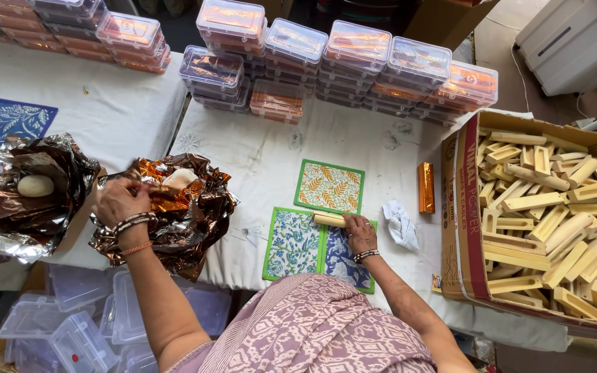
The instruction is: The person wraps small wooden blocks in copper-colored foil and places them into clear plastic containers. They wipe the blocks with a white cloth before wrapping and arrange the finished items on the table.
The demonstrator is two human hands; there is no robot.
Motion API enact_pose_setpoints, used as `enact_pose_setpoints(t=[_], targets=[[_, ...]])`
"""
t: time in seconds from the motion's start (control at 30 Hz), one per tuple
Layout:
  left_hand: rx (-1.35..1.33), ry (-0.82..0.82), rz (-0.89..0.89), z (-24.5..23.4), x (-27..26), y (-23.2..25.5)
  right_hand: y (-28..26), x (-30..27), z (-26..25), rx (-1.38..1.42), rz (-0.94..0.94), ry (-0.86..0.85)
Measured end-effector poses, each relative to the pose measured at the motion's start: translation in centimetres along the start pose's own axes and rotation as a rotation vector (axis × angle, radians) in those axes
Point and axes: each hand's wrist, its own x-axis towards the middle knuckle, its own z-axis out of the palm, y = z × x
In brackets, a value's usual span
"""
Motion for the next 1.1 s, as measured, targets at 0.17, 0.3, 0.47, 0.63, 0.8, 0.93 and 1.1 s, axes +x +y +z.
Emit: enact_pose_setpoints(t=[0.17, 0.3, 0.47, 0.63, 0.8, 0.93, 1.1], targets=[[-0.899, -0.017, 0.147, -2.3, -1.0, 6.4, -0.3, 0.1, -0.4, -0.016, 0.014, -0.015], [-1.475, -0.247, 0.314, 2.4, -1.5, 13.1, -0.3, 0.3, -0.5, -0.025, 0.042, -0.044], [-1.865, -0.473, 0.254, 17.6, -1.2, 19.9, 0.0, 0.4, -0.4, -0.011, 0.045, -0.052], [-1.562, -0.575, -0.11, 28.5, -2.8, 22.9, -0.5, 0.4, -0.9, 0.011, 0.023, -0.041], [-1.187, -0.282, -0.097, 28.1, -4.1, 24.5, -0.5, 0.3, -0.5, 0.009, 0.043, -0.013], [-1.243, 0.025, 0.301, 21.9, -6.3, 26.8, -0.9, 0.2, -0.6, 0.001, 0.056, -0.008], [-0.596, -0.051, 1.018, 19.7, -10.9, 28.0, -1.3, 0.0, -0.5, -0.018, 0.086, 0.0]])
